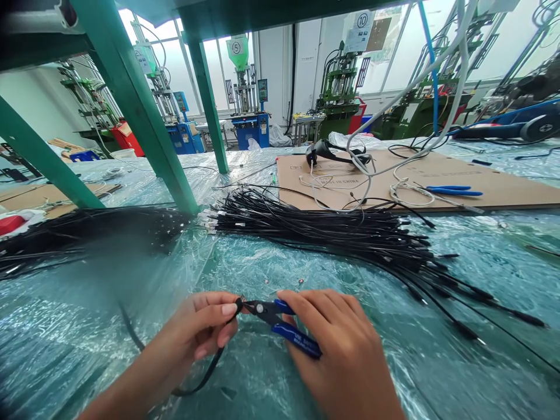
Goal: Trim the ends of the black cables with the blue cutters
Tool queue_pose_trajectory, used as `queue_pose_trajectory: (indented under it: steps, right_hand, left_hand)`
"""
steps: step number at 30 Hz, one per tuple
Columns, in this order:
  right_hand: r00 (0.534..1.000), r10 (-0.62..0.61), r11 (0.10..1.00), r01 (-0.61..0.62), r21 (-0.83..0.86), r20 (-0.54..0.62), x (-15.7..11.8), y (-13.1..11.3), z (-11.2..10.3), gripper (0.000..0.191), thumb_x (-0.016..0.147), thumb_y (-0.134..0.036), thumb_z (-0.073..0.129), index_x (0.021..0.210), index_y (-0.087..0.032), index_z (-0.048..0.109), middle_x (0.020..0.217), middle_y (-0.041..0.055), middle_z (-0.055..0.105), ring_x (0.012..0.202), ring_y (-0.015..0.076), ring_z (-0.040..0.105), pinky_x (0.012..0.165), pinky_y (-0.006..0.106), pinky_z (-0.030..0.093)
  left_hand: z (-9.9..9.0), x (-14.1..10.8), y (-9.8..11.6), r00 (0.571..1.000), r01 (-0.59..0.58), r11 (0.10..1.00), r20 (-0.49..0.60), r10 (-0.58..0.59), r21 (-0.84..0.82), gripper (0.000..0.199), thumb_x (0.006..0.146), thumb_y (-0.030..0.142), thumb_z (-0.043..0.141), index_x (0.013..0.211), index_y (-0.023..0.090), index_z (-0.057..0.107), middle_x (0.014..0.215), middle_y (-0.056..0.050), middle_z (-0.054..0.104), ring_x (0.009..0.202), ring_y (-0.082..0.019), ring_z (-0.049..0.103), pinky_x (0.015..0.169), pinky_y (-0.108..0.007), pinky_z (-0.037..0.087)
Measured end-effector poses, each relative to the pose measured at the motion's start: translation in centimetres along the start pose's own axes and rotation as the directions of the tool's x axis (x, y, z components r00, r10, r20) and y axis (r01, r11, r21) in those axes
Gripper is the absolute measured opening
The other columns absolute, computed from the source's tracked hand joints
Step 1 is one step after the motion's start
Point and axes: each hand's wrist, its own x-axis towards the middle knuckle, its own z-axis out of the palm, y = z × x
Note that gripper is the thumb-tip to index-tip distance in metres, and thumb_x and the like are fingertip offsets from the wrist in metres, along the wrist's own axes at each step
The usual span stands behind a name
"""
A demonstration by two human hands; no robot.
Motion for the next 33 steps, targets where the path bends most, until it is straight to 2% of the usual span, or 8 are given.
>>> queue_pose_trajectory:
  steps: [9,13,17,20,22,26,30,33]
  right_hand:
    - [0.999,0.011,0.998,-0.013,0.069,0.030,0.0,-0.1,-0.1,0.021,0.084,-0.016,0.052,0.097,-0.024,0.066,0.082,-0.0012,0.072,0.071,0.0132,0.066,0.063,0.026,0.051]
    - [0.978,0.184,0.948,-0.203,0.247,0.099,-0.4,-0.4,0.0,0.023,0.080,-0.021,0.060,0.100,-0.030,0.068,0.087,-0.0040,0.073,0.074,0.0124,0.069,0.062,0.020,0.055]
    - [0.866,0.443,0.770,-0.499,0.397,0.231,-1.0,-0.5,0.7,0.021,0.080,-0.035,0.065,0.100,-0.031,0.071,0.087,-0.0021,0.074,0.071,0.0142,0.070,0.062,0.020,0.057]
    - [0.760,0.531,0.609,-0.649,0.456,0.373,-1.3,-0.6,1.1,0.029,0.081,-0.046,0.063,0.101,-0.028,0.072,0.082,0.0007,0.073,0.069,0.0156,0.070,0.064,0.021,0.057]
    - [0.713,0.559,0.530,-0.700,0.479,0.424,-1.3,-0.6,1.2,0.036,0.078,-0.051,0.064,0.102,-0.026,0.072,0.079,0.0018,0.072,0.069,0.0166,0.069,0.066,0.023,0.058]
    - [0.666,0.568,0.418,-0.740,0.527,0.484,-0.9,-0.9,0.9,0.037,0.074,-0.053,0.068,0.099,-0.026,0.073,0.076,0.0016,0.070,0.070,0.0169,0.068,0.068,0.024,0.057]
    - [0.599,0.609,0.299,-0.780,0.549,0.520,0.1,-2.0,0.1,0.032,0.070,-0.050,0.071,0.092,-0.027,0.074,0.075,-0.0002,0.069,0.070,0.0151,0.066,0.070,0.022,0.056]
    - [0.564,0.629,0.244,-0.797,0.552,0.535,0.7,-2.9,-0.4,0.027,0.070,-0.048,0.070,0.088,-0.028,0.074,0.072,-0.0028,0.067,0.068,0.0126,0.065,0.068,0.019,0.053]
  left_hand:
    - [-0.1,0.1,-0.3,1.000,-0.007,1.000,0.001,0.007,-0.003,0.018,0.079,0.028,0.066,0.082,0.014,0.077,0.052,0.002,0.056,0.036,0.000,0.028,0.042,-0.019,0.014]
    - [0.1,0.2,-0.4,0.999,-0.032,0.992,0.023,0.029,0.125,0.026,0.082,0.037,0.064,0.081,0.014,0.076,0.058,-0.001,0.062,0.038,-0.002,0.031,0.044,-0.020,0.020]
    - [0.5,0.0,-0.3,0.998,-0.018,0.975,0.056,0.006,0.221,0.044,0.084,0.051,0.060,0.060,0.015,0.069,0.052,0.000,0.057,0.043,-0.007,0.037,0.048,-0.021,0.028]
    - [0.6,-0.2,-0.3,0.996,-0.011,0.977,0.091,-0.009,0.212,0.044,0.084,0.053,0.060,0.065,0.015,0.071,0.057,0.000,0.059,0.044,-0.006,0.039,0.051,-0.020,0.032]
    - [0.5,-0.2,-0.4,0.993,0.013,0.983,0.115,-0.034,0.181,0.043,0.083,0.054,0.063,0.067,0.015,0.071,0.060,-0.001,0.061,0.044,-0.005,0.040,0.051,-0.019,0.033]
    - [0.1,0.2,-0.9,0.986,0.083,0.993,0.138,-0.094,0.086,0.039,0.075,0.051,0.073,0.067,0.014,0.071,0.062,-0.001,0.063,0.046,-0.005,0.049,0.049,-0.017,0.037]
    - [0.0,0.4,-1.2,0.987,0.112,0.994,0.111,-0.113,0.020,0.036,0.065,0.045,0.083,0.080,0.013,0.074,0.064,-0.002,0.067,0.047,-0.006,0.057,0.048,-0.017,0.042]
    - [0.3,0.3,-1.0,0.990,0.126,0.992,0.063,-0.127,0.021,0.036,0.060,0.037,0.086,0.079,0.012,0.069,0.062,-0.001,0.068,0.042,-0.007,0.056,0.043,-0.016,0.043]
